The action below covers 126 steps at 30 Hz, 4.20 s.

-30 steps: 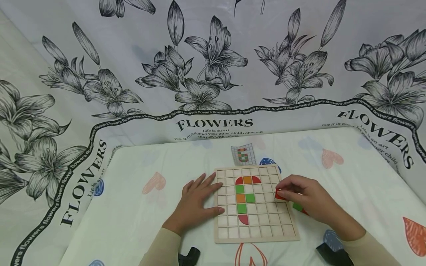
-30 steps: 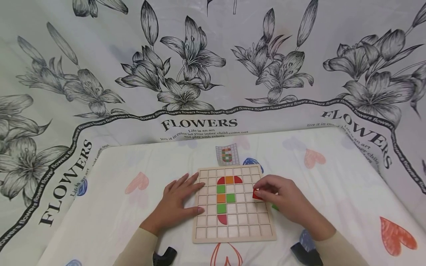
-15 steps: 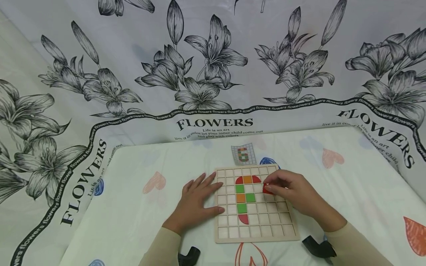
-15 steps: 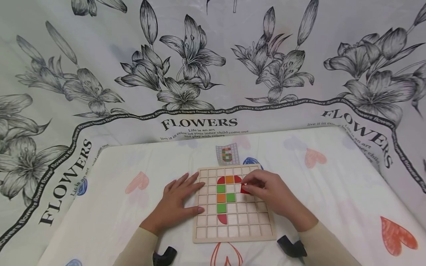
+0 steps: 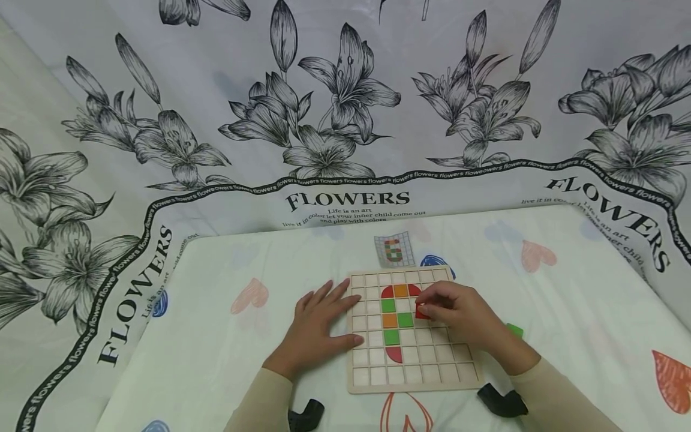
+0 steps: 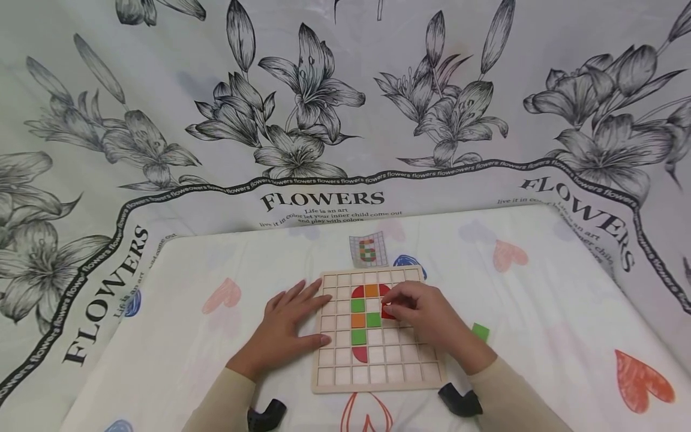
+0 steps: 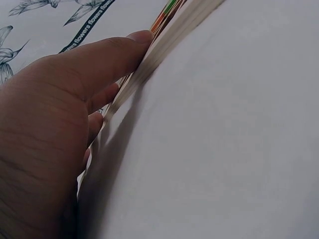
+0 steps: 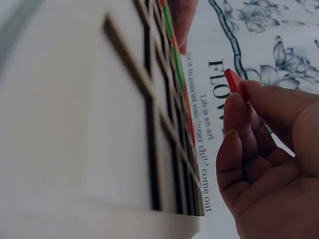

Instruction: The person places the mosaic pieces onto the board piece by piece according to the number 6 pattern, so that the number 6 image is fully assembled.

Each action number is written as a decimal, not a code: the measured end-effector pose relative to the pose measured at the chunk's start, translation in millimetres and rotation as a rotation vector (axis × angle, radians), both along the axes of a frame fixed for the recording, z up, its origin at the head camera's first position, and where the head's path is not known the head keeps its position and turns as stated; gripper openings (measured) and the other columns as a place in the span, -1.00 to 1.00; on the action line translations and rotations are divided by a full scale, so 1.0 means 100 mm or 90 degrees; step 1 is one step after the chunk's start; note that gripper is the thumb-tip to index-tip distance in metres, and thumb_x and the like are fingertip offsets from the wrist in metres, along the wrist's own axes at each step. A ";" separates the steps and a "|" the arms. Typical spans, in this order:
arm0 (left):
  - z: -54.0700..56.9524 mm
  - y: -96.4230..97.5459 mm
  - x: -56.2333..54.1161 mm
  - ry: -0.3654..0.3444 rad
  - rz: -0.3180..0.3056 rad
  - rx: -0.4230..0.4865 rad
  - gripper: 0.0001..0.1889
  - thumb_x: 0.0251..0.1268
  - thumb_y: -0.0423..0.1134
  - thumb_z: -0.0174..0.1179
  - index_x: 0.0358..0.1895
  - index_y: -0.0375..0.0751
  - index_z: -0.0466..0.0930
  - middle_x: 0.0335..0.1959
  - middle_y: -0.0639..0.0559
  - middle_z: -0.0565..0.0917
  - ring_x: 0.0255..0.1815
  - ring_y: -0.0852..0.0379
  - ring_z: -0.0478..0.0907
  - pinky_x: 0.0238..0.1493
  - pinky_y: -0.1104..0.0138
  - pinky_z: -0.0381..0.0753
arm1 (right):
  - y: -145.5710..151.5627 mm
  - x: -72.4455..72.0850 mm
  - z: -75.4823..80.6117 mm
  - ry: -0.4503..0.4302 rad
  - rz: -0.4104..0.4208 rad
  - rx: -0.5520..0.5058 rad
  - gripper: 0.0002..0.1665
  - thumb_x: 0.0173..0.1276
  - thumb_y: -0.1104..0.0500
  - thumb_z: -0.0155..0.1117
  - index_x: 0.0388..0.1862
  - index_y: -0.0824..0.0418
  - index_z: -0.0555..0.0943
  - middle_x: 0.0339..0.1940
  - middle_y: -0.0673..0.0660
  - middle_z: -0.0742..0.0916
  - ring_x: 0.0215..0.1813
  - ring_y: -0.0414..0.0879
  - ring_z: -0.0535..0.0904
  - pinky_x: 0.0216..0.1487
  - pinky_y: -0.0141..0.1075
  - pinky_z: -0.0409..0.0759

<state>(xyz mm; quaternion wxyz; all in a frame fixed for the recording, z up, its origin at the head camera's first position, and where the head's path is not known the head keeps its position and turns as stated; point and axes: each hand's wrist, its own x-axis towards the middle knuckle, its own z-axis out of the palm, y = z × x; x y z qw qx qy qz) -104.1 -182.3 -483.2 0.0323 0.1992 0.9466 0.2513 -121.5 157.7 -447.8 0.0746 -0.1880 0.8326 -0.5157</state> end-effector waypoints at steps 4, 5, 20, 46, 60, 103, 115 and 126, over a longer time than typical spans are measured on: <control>-0.01 0.00 -0.01 0.002 0.003 0.001 -0.14 0.30 0.47 0.32 0.65 0.32 0.46 0.77 0.35 0.08 0.78 0.09 -0.13 0.64 -0.10 -0.22 | 0.00 -0.02 -0.09 0.007 -0.006 0.035 -0.83 0.50 0.34 0.47 -0.07 0.08 0.81 -0.07 -0.05 0.77 -0.12 -0.08 0.66 -0.06 -0.30 0.68; -0.01 0.00 -0.01 0.003 0.003 0.000 -0.14 0.30 0.47 0.31 0.65 0.32 0.46 0.77 0.36 0.08 0.78 0.10 -0.13 0.64 -0.10 -0.22 | 0.00 -0.02 -0.11 0.008 -0.006 0.040 -0.83 0.51 0.33 0.47 -0.07 0.07 0.81 -0.07 -0.07 0.77 -0.12 -0.08 0.66 -0.05 -0.30 0.68; -0.04 0.00 -0.02 0.007 -0.002 -0.005 -0.15 0.30 0.48 0.31 0.64 0.34 0.46 0.77 0.38 0.07 0.78 0.13 -0.15 0.63 -0.11 -0.21 | 0.00 0.01 -0.18 0.018 0.022 0.086 -0.89 0.57 0.20 0.46 -0.09 -0.04 0.80 -0.09 -0.15 0.73 -0.08 -0.11 0.61 0.00 -0.24 0.64; -0.03 0.01 -0.01 0.002 0.005 -0.010 -0.15 0.30 0.47 0.32 0.64 0.34 0.46 0.77 0.40 0.06 0.78 0.11 -0.13 0.64 -0.10 -0.21 | -0.02 0.04 -0.16 0.020 0.002 0.055 -0.89 0.61 0.13 0.42 0.03 0.07 0.77 -0.14 -0.08 0.71 -0.15 -0.05 0.58 -0.13 -0.28 0.60; -0.04 -0.01 0.01 0.003 0.002 0.002 -0.15 0.29 0.47 0.33 0.63 0.35 0.47 0.76 0.40 0.08 0.78 0.12 -0.12 0.63 -0.11 -0.19 | 0.02 0.06 -0.03 0.003 0.041 -0.064 -0.72 0.71 0.14 0.27 0.23 0.23 0.70 -0.01 0.11 0.79 -0.08 0.10 0.71 -0.02 -0.24 0.66; -0.02 0.01 0.00 0.006 0.008 0.003 -0.15 0.30 0.51 0.29 0.63 0.34 0.48 0.76 0.38 0.09 0.78 0.06 -0.11 0.64 -0.12 -0.21 | 0.69 0.10 0.21 0.083 -0.043 0.022 -0.67 0.70 0.19 0.27 0.32 0.27 0.66 0.15 0.15 0.78 0.09 -0.17 0.69 0.07 -0.36 0.66; -0.03 -0.01 0.00 0.005 0.004 0.003 -0.15 0.31 0.52 0.27 0.63 0.34 0.47 0.76 0.39 0.08 0.78 0.11 -0.14 0.64 -0.10 -0.22 | 0.88 0.13 0.06 0.021 -0.080 0.087 -0.60 0.69 0.09 0.31 0.36 0.24 0.63 0.13 0.09 0.78 0.07 -0.10 0.70 0.05 -0.34 0.66; -0.03 0.01 0.00 0.002 -0.003 0.009 -0.14 0.30 0.48 0.32 0.64 0.33 0.46 0.77 0.37 0.09 0.78 0.11 -0.13 0.63 -0.09 -0.21 | 1.03 0.14 -0.15 -0.007 -0.037 0.093 -0.56 0.52 0.08 0.51 0.29 0.16 0.69 0.18 0.01 0.76 0.19 -0.16 0.64 0.16 -0.43 0.53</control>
